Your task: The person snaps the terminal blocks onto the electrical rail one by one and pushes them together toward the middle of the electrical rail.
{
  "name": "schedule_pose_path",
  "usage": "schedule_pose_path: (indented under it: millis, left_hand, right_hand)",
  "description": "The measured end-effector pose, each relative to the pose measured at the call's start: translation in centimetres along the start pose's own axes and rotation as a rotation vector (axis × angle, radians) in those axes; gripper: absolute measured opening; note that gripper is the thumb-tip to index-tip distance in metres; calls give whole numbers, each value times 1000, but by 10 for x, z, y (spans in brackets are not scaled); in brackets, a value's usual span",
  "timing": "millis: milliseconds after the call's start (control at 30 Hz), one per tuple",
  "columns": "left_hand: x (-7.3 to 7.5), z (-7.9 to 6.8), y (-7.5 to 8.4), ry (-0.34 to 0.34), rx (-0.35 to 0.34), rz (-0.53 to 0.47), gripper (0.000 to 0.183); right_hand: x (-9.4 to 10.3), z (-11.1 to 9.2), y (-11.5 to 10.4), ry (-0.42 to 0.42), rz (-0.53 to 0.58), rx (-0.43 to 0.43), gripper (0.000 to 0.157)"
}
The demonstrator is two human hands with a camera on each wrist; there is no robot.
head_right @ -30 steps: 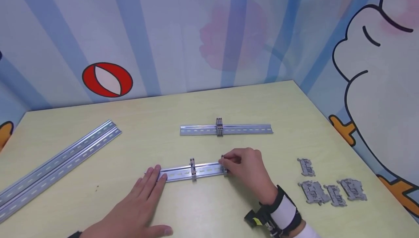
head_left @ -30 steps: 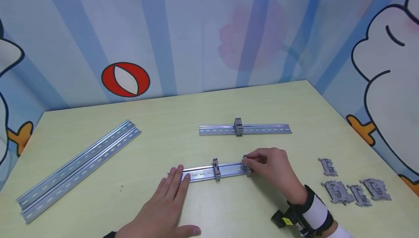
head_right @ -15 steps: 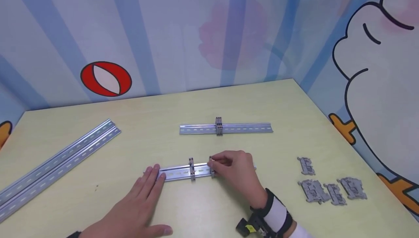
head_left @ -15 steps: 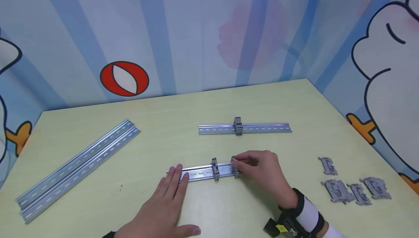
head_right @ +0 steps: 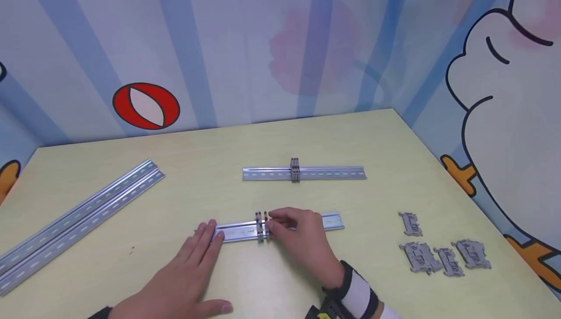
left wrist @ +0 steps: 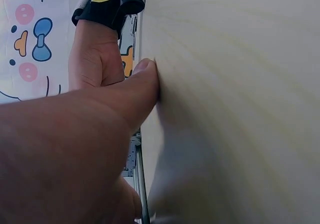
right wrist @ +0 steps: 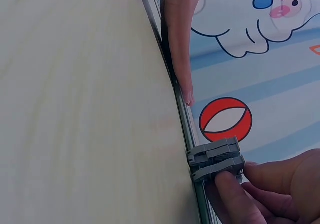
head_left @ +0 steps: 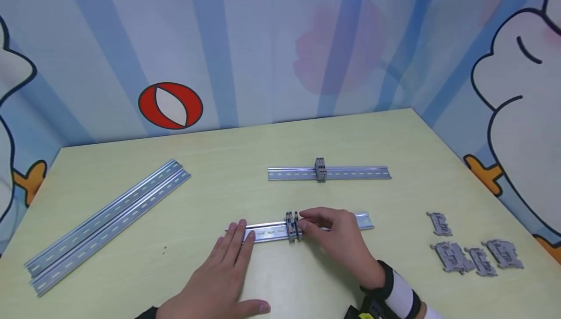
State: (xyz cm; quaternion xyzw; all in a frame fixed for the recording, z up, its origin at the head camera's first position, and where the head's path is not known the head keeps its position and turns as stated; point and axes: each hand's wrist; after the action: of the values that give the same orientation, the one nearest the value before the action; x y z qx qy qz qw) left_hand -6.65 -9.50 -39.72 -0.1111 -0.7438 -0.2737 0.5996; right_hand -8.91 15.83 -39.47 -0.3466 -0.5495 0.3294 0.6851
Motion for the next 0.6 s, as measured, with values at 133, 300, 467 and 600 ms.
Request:
schedule_pose_path:
  millis: [133,300,467,600]
  left_hand:
    - [0,0,0,-4,2,2,128]
    - [0,-1,-1,-5,7,3,128]
    - [-2,-1,-1,2,5,12,128]
    - [-1,0,0,-6,7,2,127]
  right_hand:
    - [-2,-1,0,-3,22,-10,21]
    - [-5,-2,0,-19,54,-23,21]
    - [-5,-2,-2,-53,67,-32,22]
    - [9,1,2,-72,20,-9,25]
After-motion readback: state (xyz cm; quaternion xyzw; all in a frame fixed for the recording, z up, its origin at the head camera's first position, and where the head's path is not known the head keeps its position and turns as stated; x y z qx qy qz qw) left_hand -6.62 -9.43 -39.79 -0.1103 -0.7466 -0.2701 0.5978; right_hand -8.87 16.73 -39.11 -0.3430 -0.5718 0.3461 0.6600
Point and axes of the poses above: each hand's wrist, its own z-axis towards the middle knuckle, its own x-axis out of the back of the hand, y = z × x, and after that the axes turned 10 degrees about y, right-handed
